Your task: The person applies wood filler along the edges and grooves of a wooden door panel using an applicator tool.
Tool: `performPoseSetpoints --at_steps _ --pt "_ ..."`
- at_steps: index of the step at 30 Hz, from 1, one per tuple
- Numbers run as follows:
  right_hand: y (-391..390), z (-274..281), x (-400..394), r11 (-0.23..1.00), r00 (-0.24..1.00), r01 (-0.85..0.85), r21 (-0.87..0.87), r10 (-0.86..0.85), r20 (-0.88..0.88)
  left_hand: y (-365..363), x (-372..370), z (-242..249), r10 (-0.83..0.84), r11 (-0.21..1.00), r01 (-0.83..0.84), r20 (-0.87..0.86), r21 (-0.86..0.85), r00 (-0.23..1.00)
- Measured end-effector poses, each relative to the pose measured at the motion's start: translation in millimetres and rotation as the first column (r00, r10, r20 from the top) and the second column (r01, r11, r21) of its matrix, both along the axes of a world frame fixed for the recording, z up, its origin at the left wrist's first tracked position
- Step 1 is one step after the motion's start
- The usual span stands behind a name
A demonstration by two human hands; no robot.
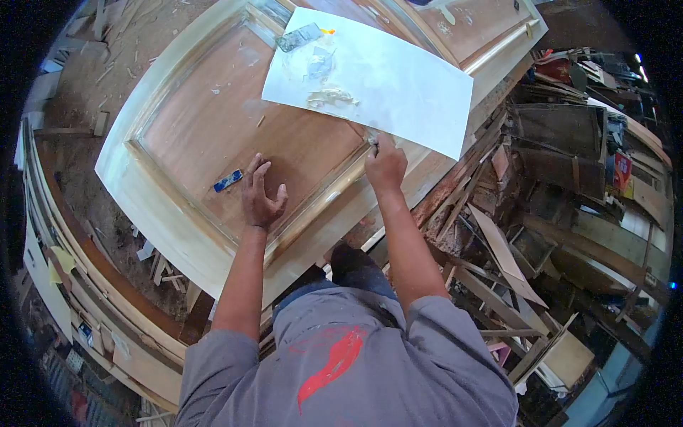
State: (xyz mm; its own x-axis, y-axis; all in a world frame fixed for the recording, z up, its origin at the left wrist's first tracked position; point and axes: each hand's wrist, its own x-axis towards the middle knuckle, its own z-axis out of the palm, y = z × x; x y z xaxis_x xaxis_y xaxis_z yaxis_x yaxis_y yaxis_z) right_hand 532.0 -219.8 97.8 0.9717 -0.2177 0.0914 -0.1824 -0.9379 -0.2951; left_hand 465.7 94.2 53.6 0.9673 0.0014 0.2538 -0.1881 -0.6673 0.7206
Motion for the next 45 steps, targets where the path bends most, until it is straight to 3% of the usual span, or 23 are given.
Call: performPoseSetpoints --at_steps 4,13,16,22,25,28,30,31,34,35,38,41,45 --pt "11 -3 -3 0.994 0.995 -0.101 -0.042 0.099 -0.033 -1 1 0 0.005 0.999 -0.005 0.004 0.045 1.000" --pt "46 -6 -46 0.971 0.974 -0.225 0.082 0.226 0.003 -3 1 -2 0.013 0.996 -0.016 0.032 0.090 0.999" --pt "73 -1 -71 0.964 0.964 -0.250 0.093 0.256 -0.067 -3 2 -1 0.013 0.997 -0.014 0.014 0.074 1.000" --pt "141 -7 -138 0.927 0.950 -0.306 0.215 0.314 -0.003 -1 1 -2 -0.026 0.999 0.026 0.005 -0.024 1.000" --pt "171 -9 -169 0.915 0.951 -0.293 0.277 0.309 -0.017 3 -1 -3 -0.039 0.998 0.039 -0.008 -0.048 0.999" --pt "172 -3 -172 0.900 0.981 -0.164 0.404 0.190 -0.026 12 0 -3 -0.090 0.990 0.088 -0.016 -0.113 0.996" --pt "160 1 -160 0.889 0.998 0.038 0.456 -0.008 -0.068 30 4 -1 -0.201 0.972 0.195 -0.035 -0.134 0.979" --pt "149 3 -151 0.925 0.998 0.052 0.377 -0.040 -0.040 42 7 4 -0.257 0.958 0.248 -0.047 -0.144 0.965" --pt "118 11 -114 0.955 0.990 0.130 0.265 -0.139 0.014 76 30 29 -0.271 0.962 0.270 -0.122 -0.026 0.955" --pt "111 10 -105 0.966 0.992 0.116 0.233 -0.125 0.021 89 36 31 -0.257 0.945 0.280 -0.142 0.171 0.956" --pt "91 -6 -83 0.984 0.996 0.074 0.160 -0.080 0.034 113 58 39 -0.174 0.885 0.274 -0.280 0.375 0.944" --pt "82 -8 -73 0.984 0.993 0.093 0.155 -0.103 0.060 119 65 37 -0.147 0.828 0.366 -0.466 0.424 0.873" --pt "69 -11 -62 0.973 0.983 0.149 0.176 -0.165 0.077 114 65 45 -0.131 0.765 0.431 -0.541 0.479 0.831"
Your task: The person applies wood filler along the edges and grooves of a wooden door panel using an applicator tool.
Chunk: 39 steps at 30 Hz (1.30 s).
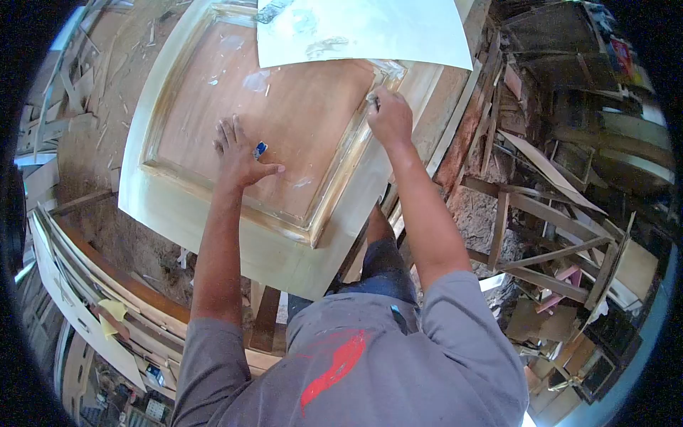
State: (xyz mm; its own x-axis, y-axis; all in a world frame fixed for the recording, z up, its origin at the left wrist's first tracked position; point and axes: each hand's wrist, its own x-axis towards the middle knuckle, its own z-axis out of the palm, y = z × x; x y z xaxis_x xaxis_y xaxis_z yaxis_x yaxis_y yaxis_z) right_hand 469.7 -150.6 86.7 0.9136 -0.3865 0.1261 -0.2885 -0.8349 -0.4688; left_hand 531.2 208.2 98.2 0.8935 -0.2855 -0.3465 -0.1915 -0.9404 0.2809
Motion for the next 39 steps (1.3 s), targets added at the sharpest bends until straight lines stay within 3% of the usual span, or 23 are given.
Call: performPoseSetpoints --at_steps 7,13,22,39 --pt "-11 -8 12 0.999 1.000 0.003 -0.033 -0.004 -0.013 -7 3 4 0.013 1.000 -0.013 -0.019 -0.019 1.000" --pt "12 -11 -3 0.997 0.998 0.026 0.074 -0.030 0.051 -6 1 2 0.028 0.999 -0.029 -0.017 -0.035 0.999" --pt "60 0 -46 0.998 0.997 -0.069 -0.008 0.068 -0.034 -4 0 -3 0.015 0.999 -0.015 -0.004 -0.046 1.000" --pt "175 0 -159 0.947 0.956 -0.293 0.131 0.287 0.067 -2 1 -5 -0.007 0.999 0.008 0.021 -0.050 1.000"
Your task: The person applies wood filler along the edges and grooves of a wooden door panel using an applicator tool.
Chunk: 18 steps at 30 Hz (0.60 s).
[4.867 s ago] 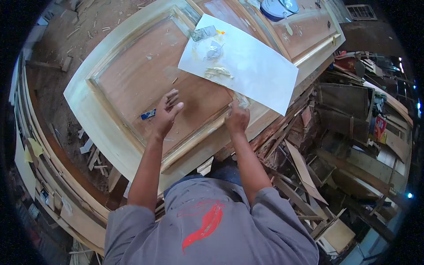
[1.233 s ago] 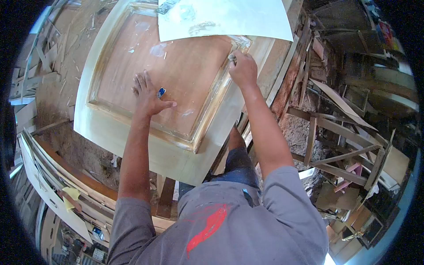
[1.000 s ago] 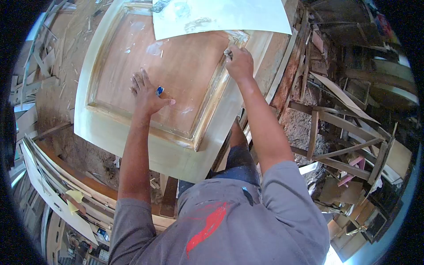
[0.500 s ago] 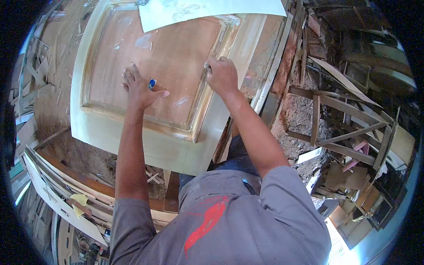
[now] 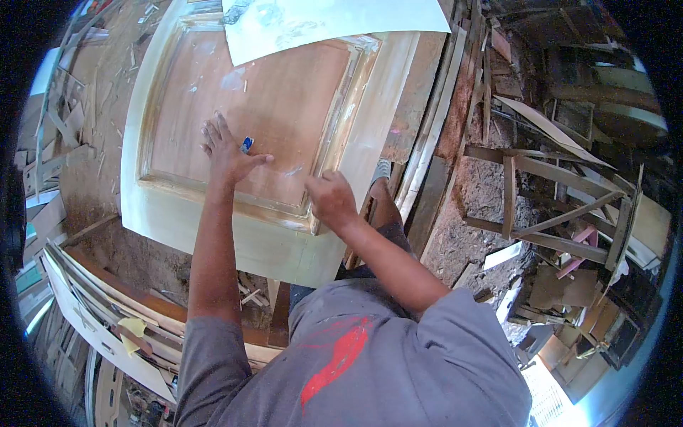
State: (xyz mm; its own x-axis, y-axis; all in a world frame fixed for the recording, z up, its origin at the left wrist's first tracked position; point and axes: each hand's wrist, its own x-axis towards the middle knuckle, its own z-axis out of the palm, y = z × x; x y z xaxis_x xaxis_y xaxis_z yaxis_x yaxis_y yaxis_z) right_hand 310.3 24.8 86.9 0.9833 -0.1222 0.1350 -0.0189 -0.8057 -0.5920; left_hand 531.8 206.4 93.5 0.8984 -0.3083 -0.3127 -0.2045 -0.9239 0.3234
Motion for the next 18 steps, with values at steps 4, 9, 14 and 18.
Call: performPoseSetpoints --at_steps 4,9,14,18 --pt "15 3 -13 0.999 1.000 -0.010 0.034 0.011 -0.026 -1 -1 0 0.006 1.000 -0.006 0.001 -0.004 1.000" --pt "10 10 -16 0.966 0.982 0.119 0.228 -0.080 -0.170 1 -2 -1 0.000 1.000 0.001 0.024 -0.026 1.000" --pt "-21 31 -6 0.802 0.923 0.362 0.475 -0.236 -0.305 0 -1 0 0.021 1.000 -0.021 -0.011 -0.001 1.000" --pt "-30 30 -7 0.937 0.939 0.208 0.280 -0.112 -0.324 0 -3 6 0.020 1.000 -0.020 0.004 -0.010 1.000"
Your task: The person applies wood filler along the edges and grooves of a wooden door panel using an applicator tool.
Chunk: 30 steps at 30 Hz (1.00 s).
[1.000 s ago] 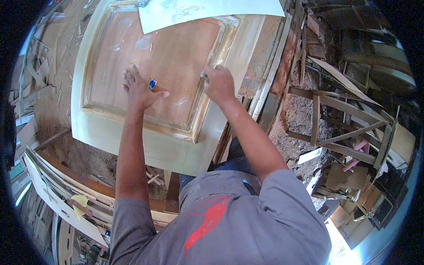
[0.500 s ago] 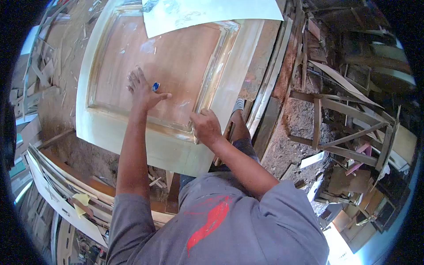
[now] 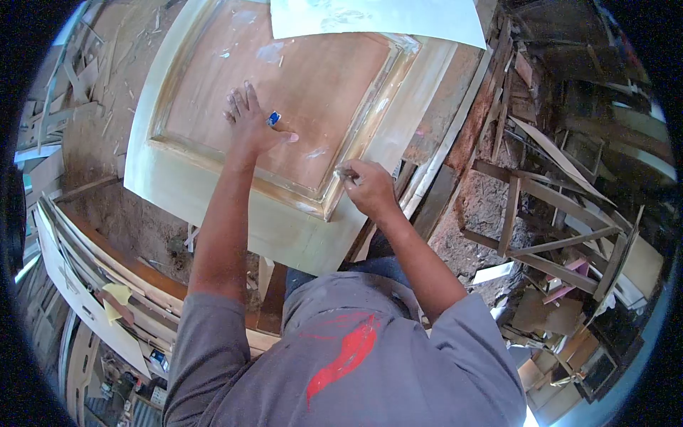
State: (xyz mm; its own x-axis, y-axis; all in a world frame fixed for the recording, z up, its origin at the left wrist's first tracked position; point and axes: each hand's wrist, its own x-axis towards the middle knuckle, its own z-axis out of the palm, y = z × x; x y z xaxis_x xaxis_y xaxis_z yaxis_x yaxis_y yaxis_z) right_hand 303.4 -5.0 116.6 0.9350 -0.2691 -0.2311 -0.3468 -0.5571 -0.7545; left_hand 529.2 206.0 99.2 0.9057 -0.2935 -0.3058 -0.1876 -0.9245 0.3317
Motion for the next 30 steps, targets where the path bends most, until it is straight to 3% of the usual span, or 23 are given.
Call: performPoseSetpoints --at_steps 3,9,12,15,21,26,29,30 --pt "9 12 2 0.993 0.994 -0.110 -0.029 0.110 -0.017 -1 -1 7 0.007 1.000 -0.007 0.001 0.003 1.000" --pt "19 -3 11 0.988 0.992 -0.122 -0.095 0.119 -0.034 -1 0 3 0.022 1.000 -0.022 -0.008 0.008 1.000" --pt "23 0 9 0.969 0.968 -0.238 -0.059 0.233 -0.091 0 0 2 0.027 1.000 -0.026 -0.008 0.003 1.000" --pt "29 1 4 0.931 0.940 -0.330 -0.154 0.310 -0.139 0 -1 5 0.018 1.000 -0.018 -0.013 0.007 1.000" --pt "31 4 0 0.947 0.946 -0.299 -0.119 0.278 -0.167 1 -2 7 0.021 1.000 -0.021 -0.011 -0.010 1.000" --pt "20 8 -6 0.988 0.997 0.013 0.153 0.000 -0.082 5 1 17 -0.038 0.997 0.038 -0.001 0.066 0.999" --pt "0 28 -9 0.972 0.991 0.128 0.196 -0.118 -0.060 44 -5 0 -0.050 0.925 0.076 0.079 -0.372 0.996" --pt "-5 37 -12 0.965 0.987 0.158 0.207 -0.148 -0.061 48 -20 16 -0.055 0.955 0.055 0.010 -0.291 0.998"
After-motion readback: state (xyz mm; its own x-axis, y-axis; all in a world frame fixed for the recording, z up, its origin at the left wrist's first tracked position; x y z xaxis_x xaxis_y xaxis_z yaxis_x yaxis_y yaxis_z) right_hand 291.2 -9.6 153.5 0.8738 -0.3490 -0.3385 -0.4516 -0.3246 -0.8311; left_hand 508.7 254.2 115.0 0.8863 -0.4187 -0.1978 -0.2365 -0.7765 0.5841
